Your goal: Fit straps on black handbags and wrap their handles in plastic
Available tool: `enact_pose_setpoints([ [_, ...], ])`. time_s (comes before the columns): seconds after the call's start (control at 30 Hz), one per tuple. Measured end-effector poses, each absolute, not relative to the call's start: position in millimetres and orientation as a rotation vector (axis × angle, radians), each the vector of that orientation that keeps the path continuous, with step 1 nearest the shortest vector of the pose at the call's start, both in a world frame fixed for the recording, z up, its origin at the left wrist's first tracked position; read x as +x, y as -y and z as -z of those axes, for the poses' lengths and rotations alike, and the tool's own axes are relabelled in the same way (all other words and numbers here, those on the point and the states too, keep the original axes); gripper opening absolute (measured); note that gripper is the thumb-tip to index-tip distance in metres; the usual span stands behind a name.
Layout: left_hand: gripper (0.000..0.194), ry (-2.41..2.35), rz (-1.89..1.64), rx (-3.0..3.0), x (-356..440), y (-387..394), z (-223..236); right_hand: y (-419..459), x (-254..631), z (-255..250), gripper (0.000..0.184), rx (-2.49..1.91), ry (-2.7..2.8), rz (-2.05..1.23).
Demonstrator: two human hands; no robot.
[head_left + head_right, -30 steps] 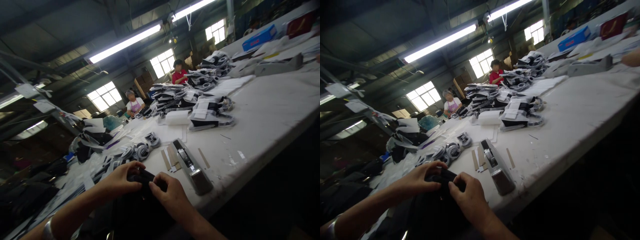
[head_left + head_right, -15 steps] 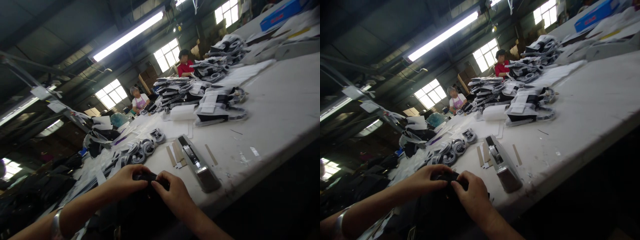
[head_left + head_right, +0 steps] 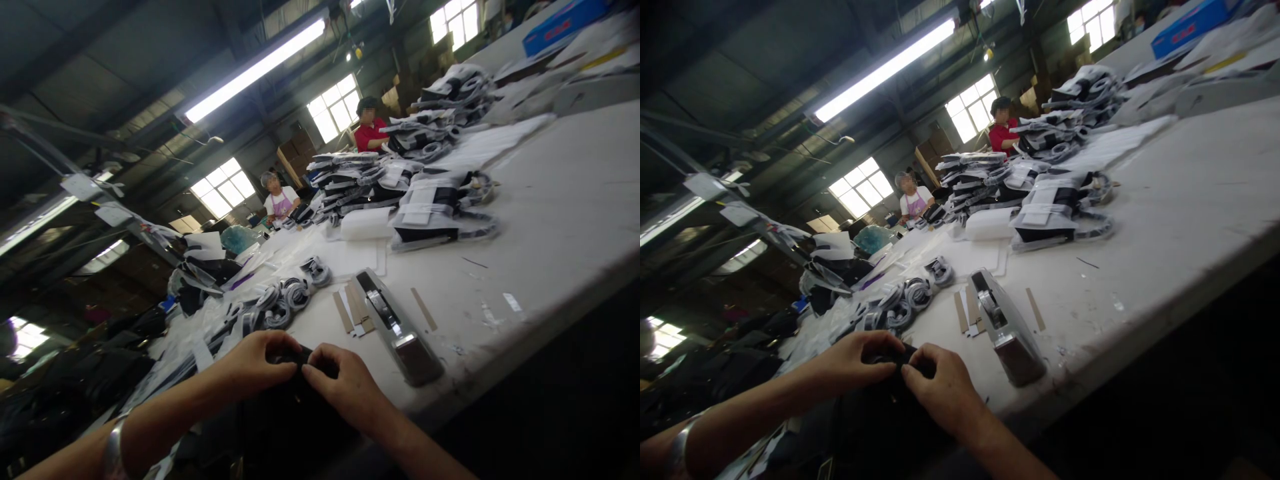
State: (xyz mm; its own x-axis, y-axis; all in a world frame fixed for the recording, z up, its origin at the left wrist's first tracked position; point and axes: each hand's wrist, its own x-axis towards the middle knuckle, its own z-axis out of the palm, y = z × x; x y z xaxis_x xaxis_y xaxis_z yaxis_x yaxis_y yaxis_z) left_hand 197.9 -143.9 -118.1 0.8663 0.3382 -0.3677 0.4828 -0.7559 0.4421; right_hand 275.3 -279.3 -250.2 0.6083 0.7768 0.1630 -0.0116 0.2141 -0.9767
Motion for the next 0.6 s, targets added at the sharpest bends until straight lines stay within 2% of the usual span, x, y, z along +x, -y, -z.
enact_pose_setpoints([
  [0.27, 0.035, -0.572, 0.318, 2.931, 191.3, 153.8, 105.3, 284.4, 270.4, 245.2, 0.010, -1.339, 0.832, -0.499],
  [0.4, 0.033, -0.584, 0.319, 2.770, 190.4, 148.3, 111.3, 283.5, 268.7, 244.0, 0.008, -1.380, 0.832, -0.424],
  [0.6, 0.037, -0.629, 0.239, 2.540, 187.4, 141.3, 128.6, 282.4, 270.3, 248.2, 0.006, -1.327, 0.809, -0.482],
])
